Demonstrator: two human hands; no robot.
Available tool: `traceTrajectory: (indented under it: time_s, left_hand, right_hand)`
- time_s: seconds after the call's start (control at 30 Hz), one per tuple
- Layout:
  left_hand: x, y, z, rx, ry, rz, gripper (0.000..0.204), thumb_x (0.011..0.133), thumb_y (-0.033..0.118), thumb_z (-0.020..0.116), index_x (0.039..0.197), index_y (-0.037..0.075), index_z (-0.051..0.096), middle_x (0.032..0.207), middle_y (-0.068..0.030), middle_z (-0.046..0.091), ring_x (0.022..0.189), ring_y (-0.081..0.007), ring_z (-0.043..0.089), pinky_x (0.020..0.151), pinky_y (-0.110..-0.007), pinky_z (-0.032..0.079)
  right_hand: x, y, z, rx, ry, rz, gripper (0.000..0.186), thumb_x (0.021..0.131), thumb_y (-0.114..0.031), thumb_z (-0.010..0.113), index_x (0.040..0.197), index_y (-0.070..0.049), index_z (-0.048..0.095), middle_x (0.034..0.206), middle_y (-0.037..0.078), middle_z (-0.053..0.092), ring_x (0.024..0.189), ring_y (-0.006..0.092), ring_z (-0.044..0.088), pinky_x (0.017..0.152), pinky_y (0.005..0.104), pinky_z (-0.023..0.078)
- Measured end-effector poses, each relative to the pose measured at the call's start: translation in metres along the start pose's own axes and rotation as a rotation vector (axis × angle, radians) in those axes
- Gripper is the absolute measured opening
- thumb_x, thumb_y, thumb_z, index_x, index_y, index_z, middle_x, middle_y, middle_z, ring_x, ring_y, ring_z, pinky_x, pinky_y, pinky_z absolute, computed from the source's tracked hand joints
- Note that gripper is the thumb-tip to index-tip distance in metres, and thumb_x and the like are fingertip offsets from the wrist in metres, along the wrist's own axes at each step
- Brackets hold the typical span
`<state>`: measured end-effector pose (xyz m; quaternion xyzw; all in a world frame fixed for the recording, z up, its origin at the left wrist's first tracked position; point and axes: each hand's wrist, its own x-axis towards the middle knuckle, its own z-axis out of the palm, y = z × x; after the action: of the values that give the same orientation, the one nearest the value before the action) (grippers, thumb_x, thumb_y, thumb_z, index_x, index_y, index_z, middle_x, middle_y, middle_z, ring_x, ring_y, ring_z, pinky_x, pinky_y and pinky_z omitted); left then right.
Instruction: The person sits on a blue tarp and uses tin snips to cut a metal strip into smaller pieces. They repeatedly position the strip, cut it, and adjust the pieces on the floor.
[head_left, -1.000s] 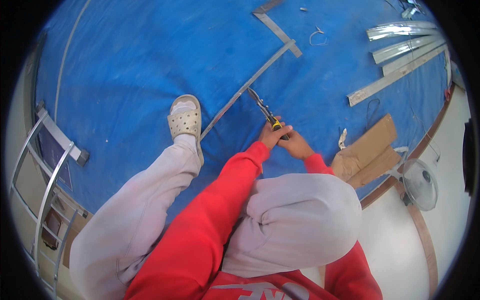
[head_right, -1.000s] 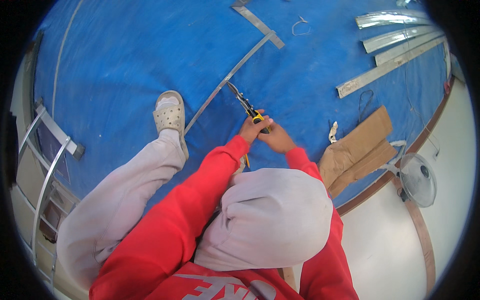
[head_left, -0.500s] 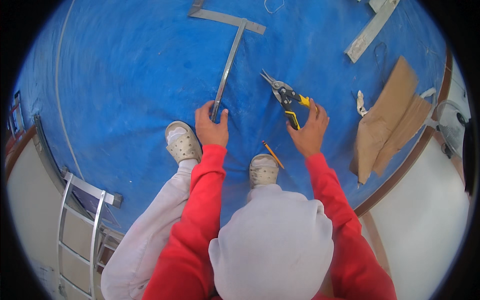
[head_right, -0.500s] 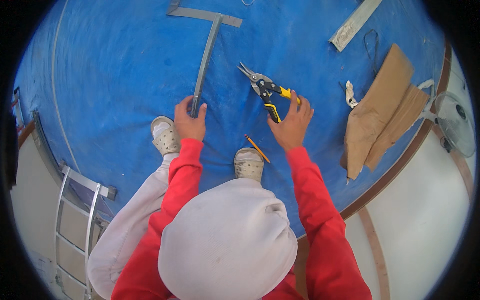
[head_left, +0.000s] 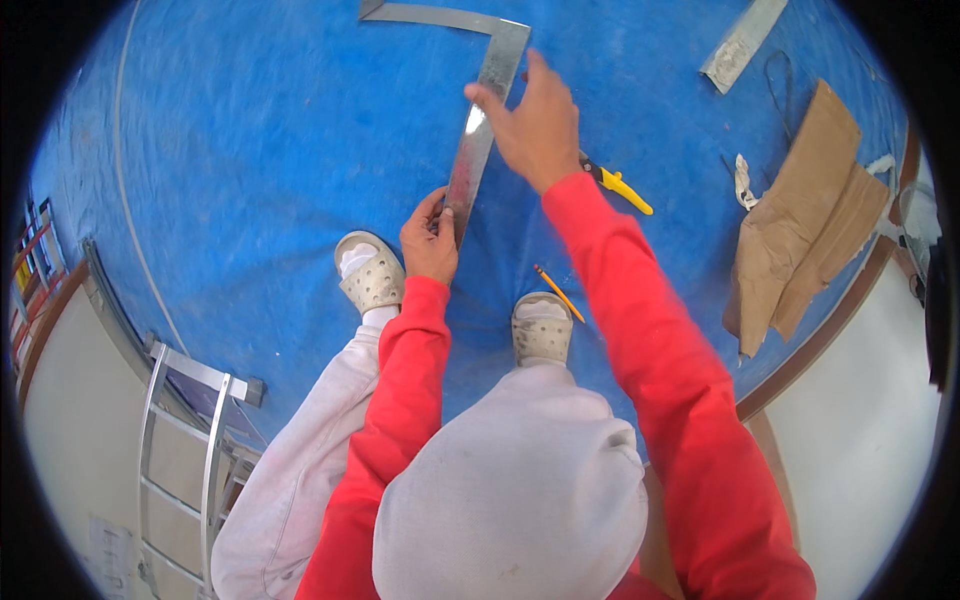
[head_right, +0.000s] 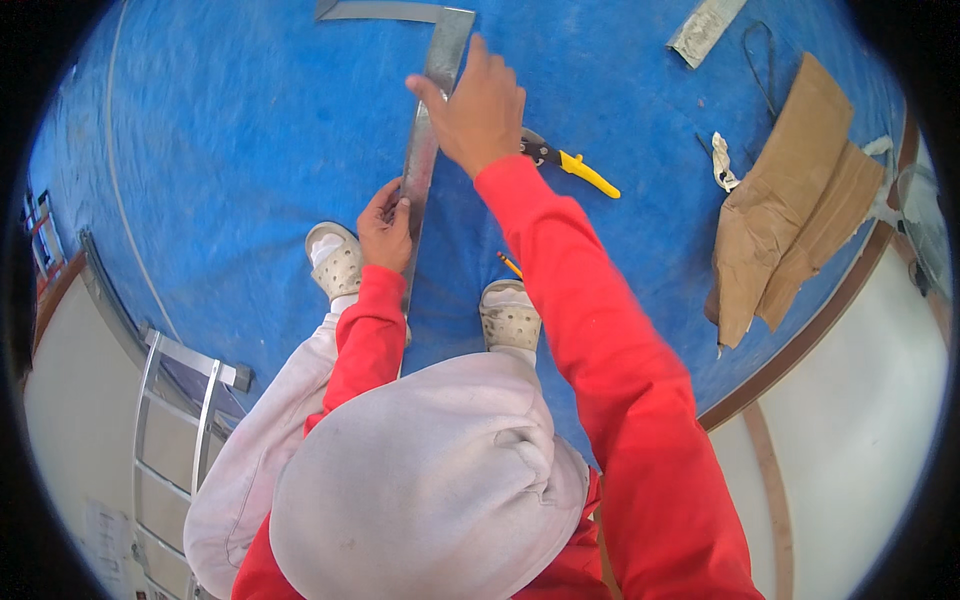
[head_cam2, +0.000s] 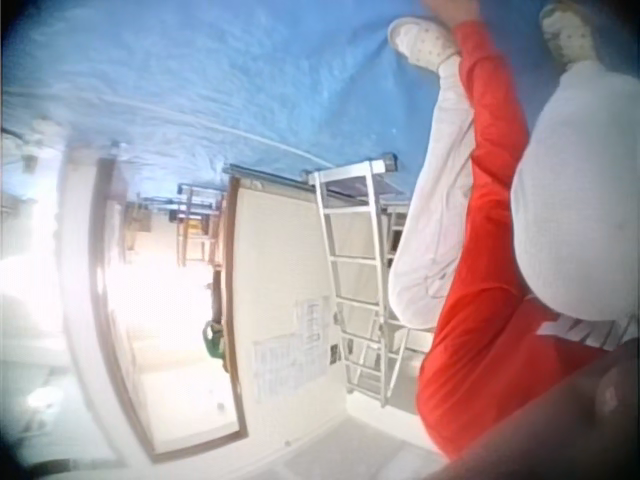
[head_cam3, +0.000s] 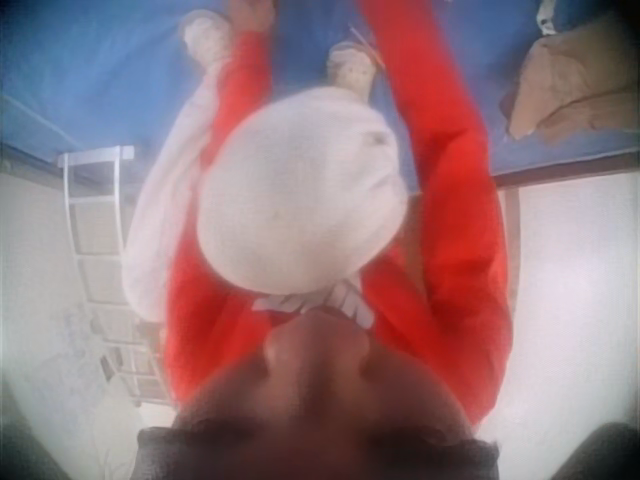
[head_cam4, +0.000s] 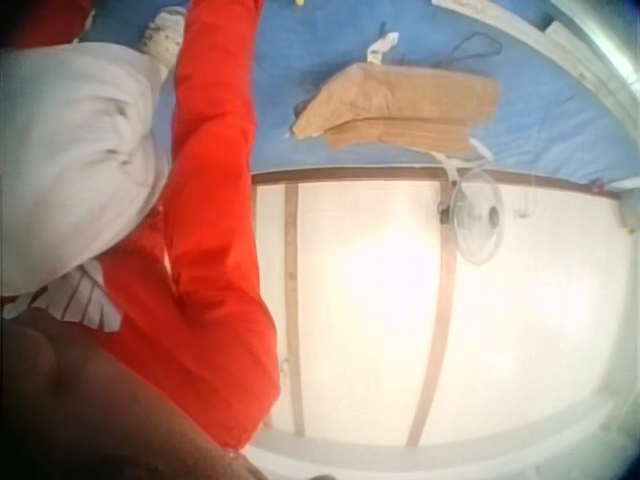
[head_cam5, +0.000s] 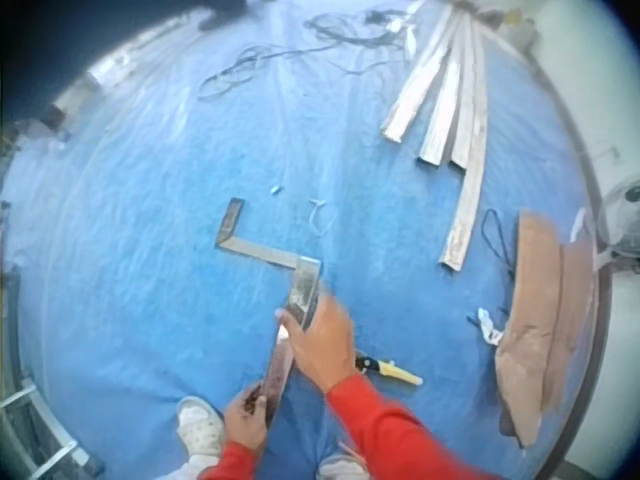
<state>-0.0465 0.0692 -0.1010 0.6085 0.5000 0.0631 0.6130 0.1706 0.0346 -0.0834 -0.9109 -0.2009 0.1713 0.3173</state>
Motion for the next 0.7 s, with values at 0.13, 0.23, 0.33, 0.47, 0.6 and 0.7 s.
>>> traceTrajectory:
  time_s: [0.13, 0.23, 0.33, 0.47, 0.6, 0.7]
  left_hand:
    - [0.002, 0.002, -0.003, 0.032, -0.002, -0.064, 0.029, 0.102, 0.014, 0.068, 0.125, -0.004, 0.070, 0.098, -0.0080, 0.073, 0.084, -0.0110, 0.064, 0.076, -0.027, 0.052]
    - [0.006, 0.001, -0.002, 0.017, -0.007, -0.098, 0.032, 0.104, 0.020, 0.069, 0.124, -0.005, 0.070, 0.096, -0.0063, 0.074, 0.087, -0.0103, 0.065, 0.078, -0.026, 0.052]
    - [0.006, -0.003, 0.002, 0.015, 0.024, -0.097, 0.031, 0.104, 0.020, 0.068, 0.121, -0.006, 0.071, 0.093, -0.0051, 0.073, 0.084, -0.0092, 0.064, 0.074, -0.025, 0.051]
    - [0.007, -0.008, 0.005, 0.044, 0.034, -0.043, 0.028, 0.105, 0.019, 0.066, 0.120, -0.004, 0.072, 0.090, -0.0041, 0.072, 0.079, -0.0082, 0.062, 0.070, -0.025, 0.050]
    - [0.006, -0.009, 0.010, 0.107, 0.067, -0.048, 0.026, 0.105, 0.019, 0.063, 0.114, -0.002, 0.073, 0.084, -0.0084, 0.071, 0.075, -0.0133, 0.063, 0.070, -0.031, 0.051]
    - [0.006, -0.011, 0.015, 0.098, 0.076, -0.103, 0.025, 0.104, 0.019, 0.062, 0.110, -0.003, 0.073, 0.083, -0.0106, 0.072, 0.075, -0.0158, 0.065, 0.072, -0.033, 0.052]
  right_hand:
    - [0.025, -0.006, -0.003, 0.276, -0.122, 0.218, 0.077, 0.085, -0.032, 0.081, 0.143, 0.007, 0.048, 0.107, 0.025, 0.074, 0.097, 0.0426, 0.071, 0.091, 0.0453, 0.056]
    - [0.033, 0.000, -0.003, 0.274, -0.096, 0.258, 0.058, 0.086, -0.028, 0.076, 0.129, 0.007, 0.059, 0.097, 0.023, 0.076, 0.093, 0.0394, 0.073, 0.087, 0.0460, 0.056]
    - [0.037, 0.005, -0.001, 0.249, -0.182, 0.162, 0.038, 0.087, -0.023, 0.070, 0.112, 0.006, 0.067, 0.088, 0.022, 0.075, 0.085, 0.0368, 0.074, 0.082, 0.0461, 0.057]
    - [0.038, 0.003, 0.002, 0.293, -0.161, 0.181, 0.029, 0.086, -0.021, 0.067, 0.100, 0.004, 0.070, 0.082, 0.021, 0.074, 0.079, 0.0362, 0.074, 0.077, 0.0457, 0.057]
    - [0.039, 0.001, 0.000, 0.261, -0.168, 0.189, 0.030, 0.084, -0.022, 0.069, 0.099, 0.004, 0.069, 0.085, 0.021, 0.074, 0.079, 0.0367, 0.073, 0.076, 0.0451, 0.057]
    - [0.040, 0.004, -0.001, 0.243, -0.164, 0.154, 0.029, 0.083, -0.022, 0.071, 0.097, 0.004, 0.069, 0.087, 0.021, 0.074, 0.082, 0.0363, 0.074, 0.077, 0.0448, 0.057]
